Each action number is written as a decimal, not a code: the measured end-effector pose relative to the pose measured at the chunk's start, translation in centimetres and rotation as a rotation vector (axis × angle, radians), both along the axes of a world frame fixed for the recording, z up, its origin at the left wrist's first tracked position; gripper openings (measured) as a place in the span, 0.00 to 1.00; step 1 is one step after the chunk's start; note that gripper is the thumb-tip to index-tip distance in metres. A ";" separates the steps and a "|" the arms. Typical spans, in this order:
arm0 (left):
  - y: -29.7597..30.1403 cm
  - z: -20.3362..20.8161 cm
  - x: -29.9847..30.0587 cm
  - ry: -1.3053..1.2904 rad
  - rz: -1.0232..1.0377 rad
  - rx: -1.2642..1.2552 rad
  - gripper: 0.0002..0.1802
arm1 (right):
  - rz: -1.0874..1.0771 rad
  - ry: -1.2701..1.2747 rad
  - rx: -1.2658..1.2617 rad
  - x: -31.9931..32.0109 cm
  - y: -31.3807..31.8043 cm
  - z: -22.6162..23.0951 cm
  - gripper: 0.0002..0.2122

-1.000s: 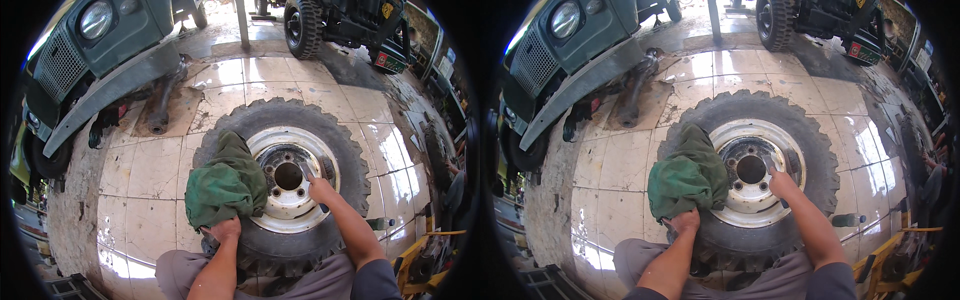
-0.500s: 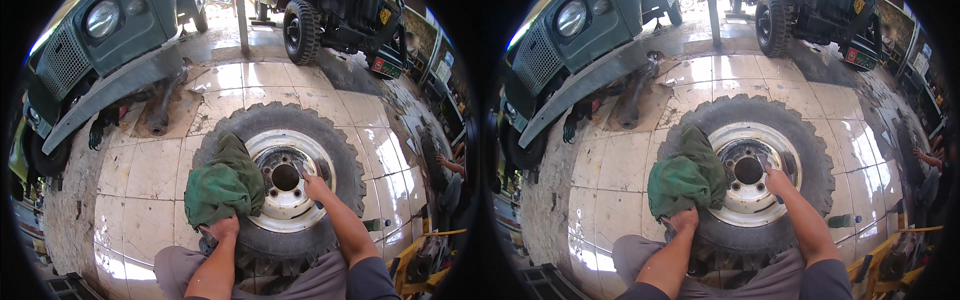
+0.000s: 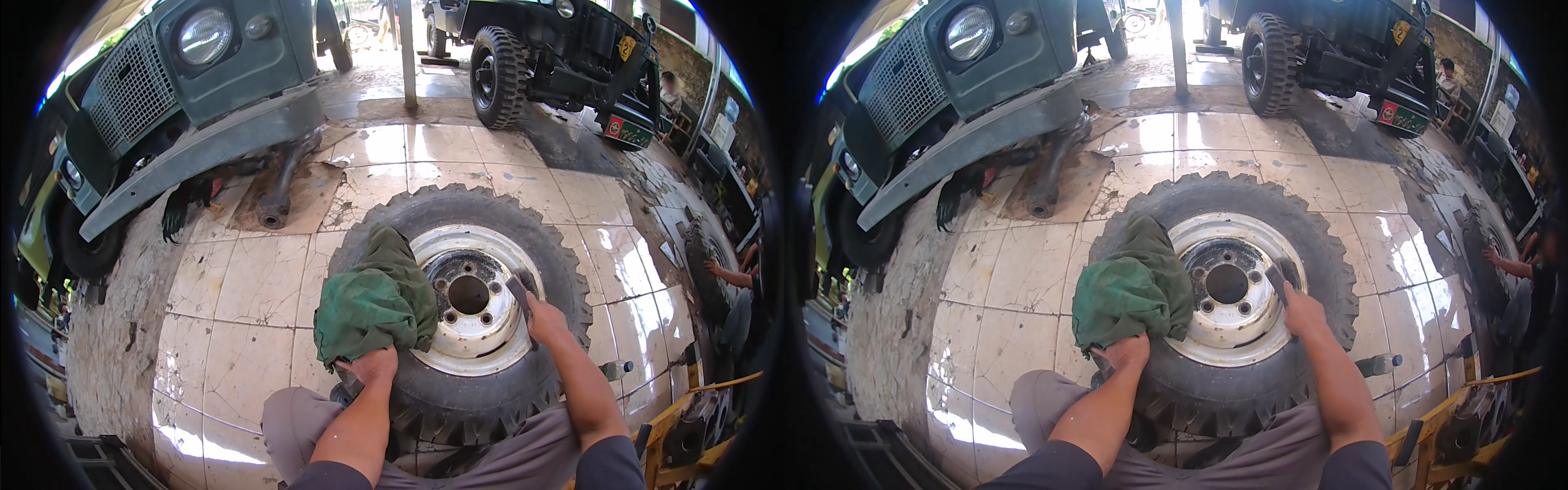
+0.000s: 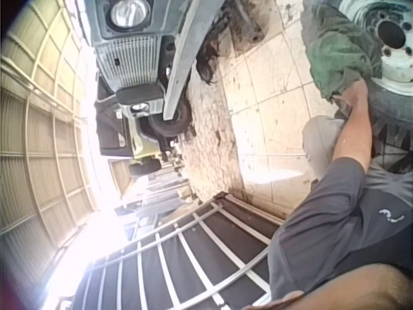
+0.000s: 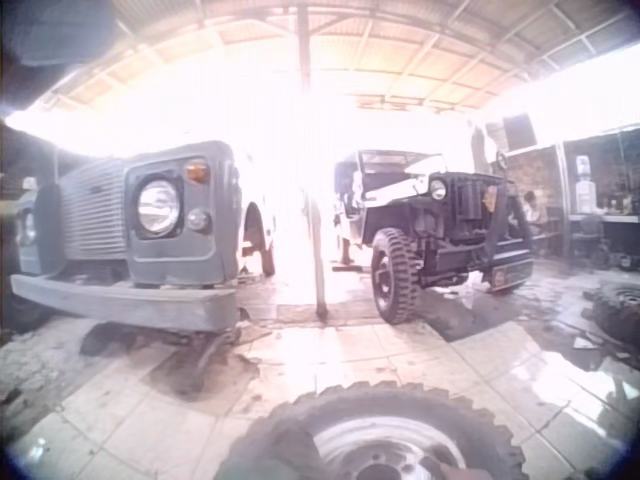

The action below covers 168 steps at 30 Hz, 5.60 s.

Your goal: The person sits on the floor and cleans a large vehicle tire. They use a green cloth to wipe the tire's surface and a metal scraper to remove debris from the rim and lug nut holes.

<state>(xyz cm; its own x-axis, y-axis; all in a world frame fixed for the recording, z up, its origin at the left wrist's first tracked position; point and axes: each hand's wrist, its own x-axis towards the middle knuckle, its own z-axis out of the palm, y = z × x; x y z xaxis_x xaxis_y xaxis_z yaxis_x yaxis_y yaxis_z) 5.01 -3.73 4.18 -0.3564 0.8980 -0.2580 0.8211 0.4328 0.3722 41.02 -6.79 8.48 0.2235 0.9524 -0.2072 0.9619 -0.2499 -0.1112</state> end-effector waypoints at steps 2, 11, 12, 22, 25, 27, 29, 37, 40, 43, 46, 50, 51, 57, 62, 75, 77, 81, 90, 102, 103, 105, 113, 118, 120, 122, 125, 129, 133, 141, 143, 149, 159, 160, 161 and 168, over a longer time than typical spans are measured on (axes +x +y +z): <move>-0.1 -0.3 -0.2 0.039 0.015 0.001 0.36 | -0.015 0.009 0.001 -0.7 -0.1 0.8 0.33; 0.5 -2.1 0.2 0.110 0.073 0.155 0.39 | -0.183 0.109 0.073 0.6 1.1 -1.5 0.34; 0.7 -2.1 0.2 0.105 0.070 0.133 0.40 | -0.185 0.128 0.090 1.0 1.2 -2.0 0.32; 0.8 -2.6 0.0 0.128 0.078 0.087 0.39 | -0.132 0.148 0.127 -0.6 1.8 -1.5 0.17; 0.8 -1.8 -0.1 0.091 0.065 0.061 0.39 | -0.144 0.141 0.121 -1.0 1.7 -1.0 0.16; 0.9 -1.8 -0.1 0.084 0.067 0.072 0.39 | -0.166 0.139 0.099 -1.2 1.7 -0.5 0.16; 0.9 -2.4 -0.2 0.102 0.075 0.097 0.39 | -0.195 0.137 0.057 -1.5 1.8 -0.1 0.16; 1.1 -1.4 0.3 0.089 0.038 0.037 0.39 | -0.269 0.122 0.096 -0.7 2.1 -1.2 0.19; 1.0 -3.0 0.0 0.145 0.088 0.136 0.38 | -0.331 0.150 0.104 -0.9 2.4 -1.1 0.20; 0.9 -3.2 -0.1 0.177 0.073 0.113 0.39 | -0.336 0.184 0.149 -0.7 2.0 -1.5 0.21; 0.9 -2.2 0.6 0.155 0.053 0.084 0.40 | -0.290 0.212 0.180 0.8 2.0 -3.3 0.22; 1.0 -3.2 0.2 0.203 0.065 0.098 0.41 | -0.235 0.267 0.181 -0.3 2.4 -3.6 0.23; 1.0 -3.4 -0.2 0.231 0.079 0.103 0.41 | -0.289 0.355 0.109 -1.9 2.9 -2.2 0.23; 1.3 -3.6 0.3 0.216 0.072 0.070 0.41 | -0.349 0.439 0.045 -3.0 4.7 -2.0 0.23; 1.6 -3.4 0.3 0.186 0.078 -0.015 0.41 | -0.297 0.368 0.086 -2.3 5.7 -4.1 0.22; 1.4 -4.3 0.2 0.259 0.069 0.041 0.39 | -0.144 0.226 0.204 -1.8 6.6 -7.2 0.21; 1.6 -3.4 0.4 0.244 0.056 -0.028 0.39 | -0.150 0.220 0.193 -1.7 6.7 -7.3 0.22; 1.7 -3.8 0.4 0.235 0.064 -0.019 0.40 | -0.138 0.195 0.201 -1.7 7.3 -7.2 0.22; 1.6 -3.8 0.4 0.248 0.058 0.005 0.39 | -0.149 0.192 0.152 -2.1 8.0 -7.4 0.23; 1.4 -4.4 0.1 0.289 0.072 0.129 0.39 | -0.157 0.206 0.102 -2.0 7.7 -6.5 0.25; 1.4 -4.2 0.2 0.266 0.066 0.083 0.39 | -0.155 0.195 0.107 -2.1 7.7 -6.6 0.25; 1.7 -3.6 0.5 0.219 0.054 -0.010 0.39 | -0.154 0.173 0.116 -2.5 8.5 -6.8 0.24; 1.6 -4.3 0.2 0.274 0.056 0.036 0.38 | -0.147 0.144 0.099 -2.6 8.7 -6.5 0.25; 1.5 -4.6 0.1 0.282 0.052 0.086 0.38 | -0.157 0.144 0.087 -2.7 9.1 -6.1 0.24; 1.5 -4.6 0.3 0.286 0.051 0.111 0.38 | -0.154 0.134 0.064 -2.1 8.9 -5.7 0.24; 1.6 -3.9 0.3 0.238 0.053 0.025 0.38 | -0.119 0.124 0.097 -2.4 9.4 -5.6 0.24; 1.5 -4.1 0.2 0.254 0.070 0.031 0.38 | -0.100 0.103 0.100 -3.2 10.5 -6.0 0.25; 1.5 -4.2 0.3 0.280 0.074 0.055 0.38 | -0.129 0.107 0.057 -2.1 9.2 -5.7 0.25; 1.8 -3.3 0.3 0.216 0.063 -0.038 0.39 | -0.110 0.064 0.048 -3.8 11.1 -6.1 0.24; 1.5 -3.8 0.4 0.246 0.055 0.000 0.40 | -0.118 0.106 0.097 -3.3 10.5 -6.4 0.25; 1.5 -4.0 0.0 0.259 0.060 0.017 0.40 | -0.144 0.111 0.077 -4.0 10.8 -5.9 0.25; 1.7 -3.9 0.3 0.255 0.049 0.010 0.40 | -0.163 0.223 0.121 -0.5 9.3 -6.1 0.25; 1.5 -4.3 0.1 0.296 0.036 0.099 0.39 | -0.169 0.248 0.105 -1.0 9.8 -6.2 0.25; 1.5 -4.2 0.1 0.291 0.037 0.093 0.39 | -0.187 0.240 0.091 -1.8 10.5 -5.9 0.25; 1.5 -4.2 0.0 0.287 0.038 0.088 0.39 | -0.164 0.214 0.114 -1.9 10.9 -6.5 0.25; 1.6 -3.7 0.6 0.262 0.035 0.066 0.39 | -0.333 0.462 0.134 1.7 8.8 -5.9 0.25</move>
